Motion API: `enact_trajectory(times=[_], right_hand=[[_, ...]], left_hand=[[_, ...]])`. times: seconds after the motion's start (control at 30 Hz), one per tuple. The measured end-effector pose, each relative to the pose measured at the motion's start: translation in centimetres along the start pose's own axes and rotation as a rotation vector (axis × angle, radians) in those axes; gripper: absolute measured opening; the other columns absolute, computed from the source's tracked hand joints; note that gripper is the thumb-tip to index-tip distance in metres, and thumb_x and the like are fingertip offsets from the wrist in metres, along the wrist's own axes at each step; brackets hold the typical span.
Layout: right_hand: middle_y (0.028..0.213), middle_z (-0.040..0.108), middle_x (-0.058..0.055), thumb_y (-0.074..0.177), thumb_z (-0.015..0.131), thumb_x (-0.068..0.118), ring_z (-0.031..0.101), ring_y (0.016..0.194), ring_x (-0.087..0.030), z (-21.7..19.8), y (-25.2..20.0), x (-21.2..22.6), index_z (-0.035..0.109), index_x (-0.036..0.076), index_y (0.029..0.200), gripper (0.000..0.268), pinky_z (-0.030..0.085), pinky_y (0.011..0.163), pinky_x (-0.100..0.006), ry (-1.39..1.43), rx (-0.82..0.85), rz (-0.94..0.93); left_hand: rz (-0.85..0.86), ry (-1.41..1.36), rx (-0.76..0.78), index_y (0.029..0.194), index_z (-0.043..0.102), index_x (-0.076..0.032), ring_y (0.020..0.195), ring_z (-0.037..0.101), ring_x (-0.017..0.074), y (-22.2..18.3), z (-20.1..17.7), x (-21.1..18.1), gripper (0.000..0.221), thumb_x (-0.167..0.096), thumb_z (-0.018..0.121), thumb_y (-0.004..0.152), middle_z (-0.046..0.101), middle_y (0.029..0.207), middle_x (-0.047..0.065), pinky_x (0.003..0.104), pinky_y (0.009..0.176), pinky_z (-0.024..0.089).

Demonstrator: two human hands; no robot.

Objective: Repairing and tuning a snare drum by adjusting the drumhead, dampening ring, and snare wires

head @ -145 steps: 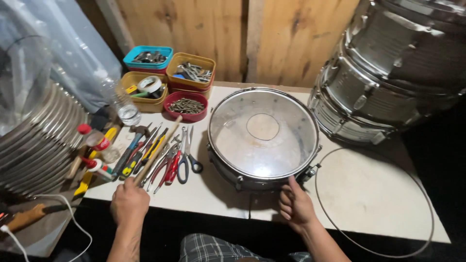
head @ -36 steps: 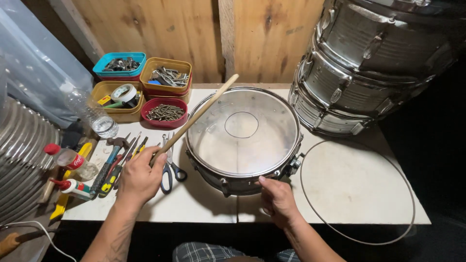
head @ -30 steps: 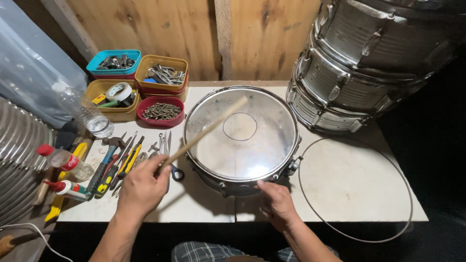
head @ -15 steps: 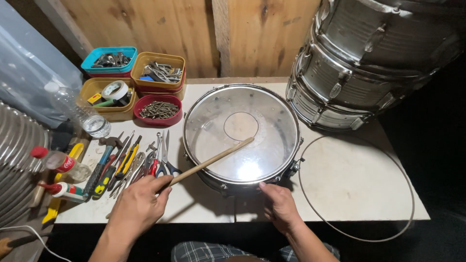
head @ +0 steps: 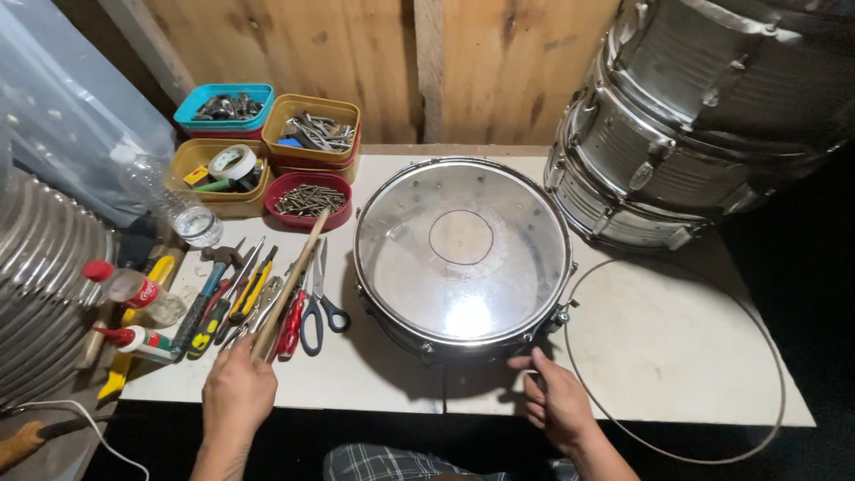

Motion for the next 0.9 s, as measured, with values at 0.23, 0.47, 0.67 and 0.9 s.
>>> enact_trajectory(times=[0.23, 0.47, 0.67, 0.9], right_hand=[[0.051, 0.022, 0.003, 0.104, 0.055, 0.031, 0.019, 0.037, -0.009, -4.6, 1.1, 0.4, 0.065, -0.002, 0.104, 0.034, 0.013, 0.032, -0.025, -0.041, -0.105, -0.110], [0.052, 0.021, 0.000, 0.106, 0.046, 0.021, 0.014, 0.040, -0.011, -4.1, -0.6, 2.4, 0.063, -0.003, 0.118, 0.031, 0.010, 0.036, -0.027, 0.005, -0.265, -0.197], [0.051, 0.046, -0.003, 0.096, 0.069, 0.029, 0.036, 0.041, -0.013, -6.3, -0.3, 6.8, 0.082, 0.009, 0.102, 0.025, 0.029, 0.040, -0.030, -0.565, -0.466, -0.490], [0.099, 0.084, 0.001, 0.091, 0.069, 0.031, 0.075, 0.094, -0.009, 2.4, -2.0, 13.3, 0.082, 0.013, 0.103, 0.026, 0.054, 0.088, -0.026, -1.056, -0.314, -0.830]], left_hand=[[0.081, 0.087, -0.072, 0.146, 0.056, -0.009, 0.109, 0.063, 0.0516, 3.0, 3.8, 3.9, 0.059, -0.005, 0.043, 0.089, 0.062, 0.122, 0.025, 0.060, 0.096, 0.050], [0.060, -0.162, -0.045, 0.128, 0.069, -0.009, 0.084, 0.072, 0.0378, -0.3, 2.6, -4.6, 0.036, -0.027, 0.056, 0.100, 0.063, 0.114, 0.017, 0.055, 0.065, 0.064], [-0.206, -0.668, 0.472, 0.111, 0.063, 0.003, 0.063, 0.071, 0.0242, -3.4, 18.8, -6.6, 0.028, -0.017, 0.063, 0.090, 0.070, 0.090, 0.017, 0.030, 0.047, 0.060], [-0.413, -0.589, 0.408, 0.090, 0.069, -0.009, 0.065, 0.072, 0.0278, -7.3, 14.8, -10.5, 0.025, -0.030, 0.058, 0.081, 0.073, 0.076, 0.010, 0.039, 0.060, 0.046]])
Point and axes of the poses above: each hand's wrist, its own y-axis towards the middle knuckle, its own z-axis out of the palm, x = y × z, the point moved 7 cm from there along y, towards the middle knuckle
